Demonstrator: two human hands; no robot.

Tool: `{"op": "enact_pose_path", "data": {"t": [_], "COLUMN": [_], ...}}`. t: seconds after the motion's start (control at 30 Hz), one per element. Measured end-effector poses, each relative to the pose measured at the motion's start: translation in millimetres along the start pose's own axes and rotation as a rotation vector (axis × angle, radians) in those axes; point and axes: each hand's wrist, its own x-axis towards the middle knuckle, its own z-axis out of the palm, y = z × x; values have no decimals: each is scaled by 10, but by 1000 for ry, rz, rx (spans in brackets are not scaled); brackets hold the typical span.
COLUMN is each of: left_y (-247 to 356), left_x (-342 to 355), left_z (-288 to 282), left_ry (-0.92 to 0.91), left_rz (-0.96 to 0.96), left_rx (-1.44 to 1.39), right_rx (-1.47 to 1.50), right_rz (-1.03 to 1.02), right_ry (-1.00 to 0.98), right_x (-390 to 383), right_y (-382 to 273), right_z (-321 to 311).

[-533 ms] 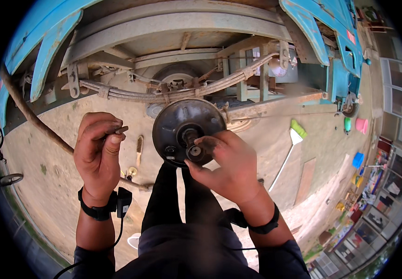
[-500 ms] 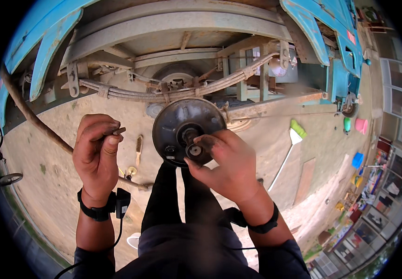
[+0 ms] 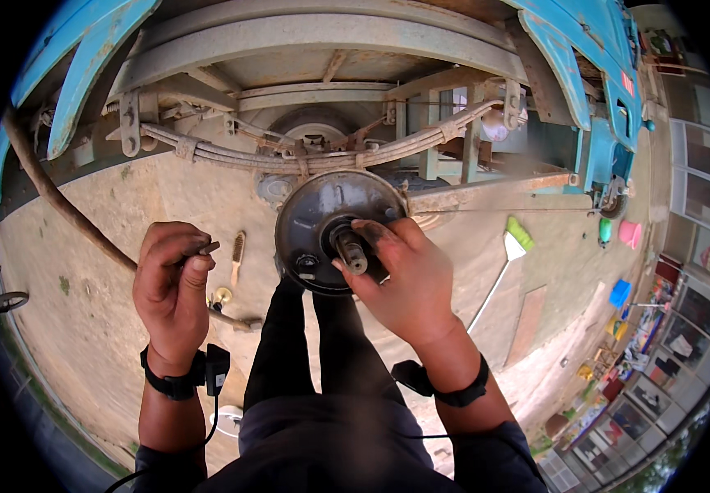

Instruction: The person applies lubricant to a vehicle brake drum using a grease gun, then installs a retaining ring and a brake shoe assembly. The person secures the components by hand onto the axle hub.

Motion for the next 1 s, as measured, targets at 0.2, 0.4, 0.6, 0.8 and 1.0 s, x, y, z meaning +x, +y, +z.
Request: {"op": "enact_pose_path", "data": {"t": [0.2,0.4,0.6,0.8,1.0], "left_y": [8,77,95,92,140], "left_x": [11,96,157,240,340], "left_z": [83,250,385,616,697], "left_ry": [-82,-165,-214,-306,-369], "left_rz": [49,103,113,192,199], "left_rx": [11,3,-1,59,60], "right_rx": [-20,17,1,-7,-4], "right_rz": [35,180,33,82,7], "right_ry": [-14,-40,-14,-27,10], "right_x": [3,3,-18,-46,-36], "right_y": [4,-26,73,77,109], "right_z": [37,12,38,75,85]}}
